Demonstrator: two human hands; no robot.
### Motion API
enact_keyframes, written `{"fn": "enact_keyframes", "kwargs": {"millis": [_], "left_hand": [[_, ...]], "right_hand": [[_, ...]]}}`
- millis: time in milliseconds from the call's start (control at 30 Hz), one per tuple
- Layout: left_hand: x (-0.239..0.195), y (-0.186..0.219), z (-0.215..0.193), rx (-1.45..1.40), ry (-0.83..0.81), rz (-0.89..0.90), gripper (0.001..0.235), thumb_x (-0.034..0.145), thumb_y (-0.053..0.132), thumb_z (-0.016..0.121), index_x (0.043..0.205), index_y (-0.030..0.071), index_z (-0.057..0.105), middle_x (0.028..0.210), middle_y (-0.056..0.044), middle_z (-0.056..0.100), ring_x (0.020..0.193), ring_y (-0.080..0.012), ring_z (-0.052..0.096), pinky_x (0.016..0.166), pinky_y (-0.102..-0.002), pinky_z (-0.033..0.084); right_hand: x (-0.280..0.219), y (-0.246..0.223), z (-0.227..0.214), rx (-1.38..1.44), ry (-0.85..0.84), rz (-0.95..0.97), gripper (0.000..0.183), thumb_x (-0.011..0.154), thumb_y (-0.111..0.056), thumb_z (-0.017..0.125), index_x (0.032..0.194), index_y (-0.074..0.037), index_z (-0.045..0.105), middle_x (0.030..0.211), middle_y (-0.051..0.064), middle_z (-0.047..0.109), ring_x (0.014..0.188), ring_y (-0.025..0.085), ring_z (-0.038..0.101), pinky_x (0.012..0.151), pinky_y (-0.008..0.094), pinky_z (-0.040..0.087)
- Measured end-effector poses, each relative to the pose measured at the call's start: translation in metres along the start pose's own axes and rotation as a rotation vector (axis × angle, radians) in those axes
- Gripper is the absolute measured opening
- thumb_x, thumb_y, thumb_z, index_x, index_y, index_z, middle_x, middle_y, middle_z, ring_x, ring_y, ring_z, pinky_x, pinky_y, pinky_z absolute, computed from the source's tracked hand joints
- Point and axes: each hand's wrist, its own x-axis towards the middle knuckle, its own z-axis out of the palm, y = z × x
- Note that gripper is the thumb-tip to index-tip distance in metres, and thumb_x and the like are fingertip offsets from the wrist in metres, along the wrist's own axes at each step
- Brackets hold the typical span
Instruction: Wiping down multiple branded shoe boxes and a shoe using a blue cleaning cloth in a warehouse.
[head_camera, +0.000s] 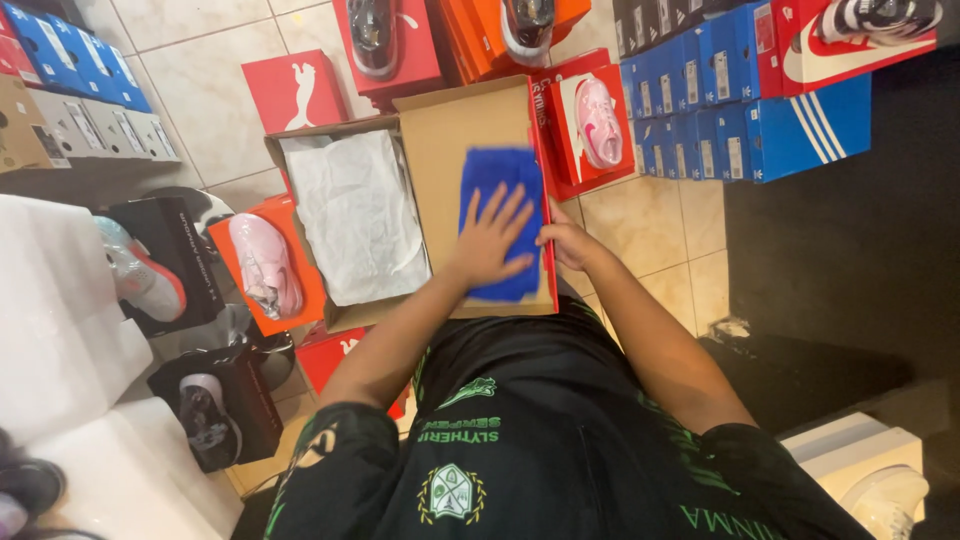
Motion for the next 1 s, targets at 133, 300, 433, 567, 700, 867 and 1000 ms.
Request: {"fn": "enact_keyframes", "kwargs": {"millis": [133,300,433,567,700,867,1000], "left_hand": [[-0.064,-0.006,0.010,-0.019,-0.043,0.167,0.082,0.092,0.069,0.050,0.161,0.027,0.034,0.171,-0.004,0.026,0.156,-0.0303,0.024,0.122,-0.062,0.014],[-0.009,-0.049,0.006,0.040,-0.027,-0.020,0.096,0.085,0.081,0.053,0.163,0.029,0.031,0.170,-0.006,0.024,0.155,-0.0334,0.022,0.121,-0.064,0.012],[0.068,-0.071,-0.003,0.076,-0.004,-0.209,0.089,0.093,0.076,0.052,0.163,0.024,0.031,0.170,-0.009,0.022,0.156,-0.0356,0.020,0.121,-0.065,0.012],[0.087,-0.044,0.001,0.103,0.022,-0.347,0.082,0.094,0.064,0.057,0.160,0.020,0.036,0.167,-0.014,0.026,0.154,-0.0399,0.019,0.120,-0.069,0.012],[0.013,0.003,0.010,-0.023,-0.025,-0.133,0.085,0.093,0.057,0.057,0.164,0.019,0.029,0.172,-0.014,0.015,0.157,-0.0414,0.012,0.121,-0.069,0.007],[-0.067,0.005,0.022,-0.042,-0.128,0.067,0.090,0.086,0.059,0.062,0.163,0.028,0.029,0.172,-0.007,0.019,0.157,-0.0349,0.017,0.120,-0.068,0.011],[-0.028,-0.024,0.019,-0.027,-0.076,-0.002,0.088,0.087,0.071,0.056,0.162,0.033,0.030,0.171,-0.004,0.022,0.157,-0.0316,0.018,0.121,-0.066,0.012]], "right_hand": [[0.022,0.045,-0.035,-0.019,-0.006,0.038,0.112,0.057,0.012,0.053,0.160,-0.029,0.032,0.148,0.009,0.050,0.128,0.034,0.054,0.109,0.050,0.048],[0.003,0.006,0.003,-0.068,-0.018,0.019,0.115,0.060,0.011,0.052,0.164,-0.026,0.022,0.158,0.019,0.040,0.137,0.043,0.047,0.112,0.056,0.043],[-0.001,0.010,-0.003,-0.047,0.010,0.042,0.113,0.060,0.008,0.053,0.163,-0.030,0.025,0.158,0.018,0.041,0.137,0.044,0.048,0.112,0.057,0.043],[0.023,0.034,-0.033,-0.004,-0.002,-0.018,0.112,0.056,0.011,0.052,0.160,-0.026,0.035,0.149,0.017,0.052,0.131,0.040,0.053,0.108,0.054,0.046],[0.012,0.014,-0.020,-0.010,-0.001,0.000,0.109,0.055,0.010,0.054,0.157,-0.025,0.041,0.147,0.012,0.054,0.128,0.035,0.055,0.107,0.052,0.047],[0.025,0.049,-0.042,-0.012,-0.017,0.035,0.113,0.054,0.012,0.053,0.159,-0.028,0.036,0.151,0.010,0.049,0.133,0.034,0.052,0.110,0.051,0.045],[0.008,0.001,-0.002,-0.055,-0.030,0.009,0.111,0.055,0.013,0.051,0.158,-0.027,0.037,0.147,0.017,0.053,0.129,0.040,0.054,0.109,0.055,0.046]]}}
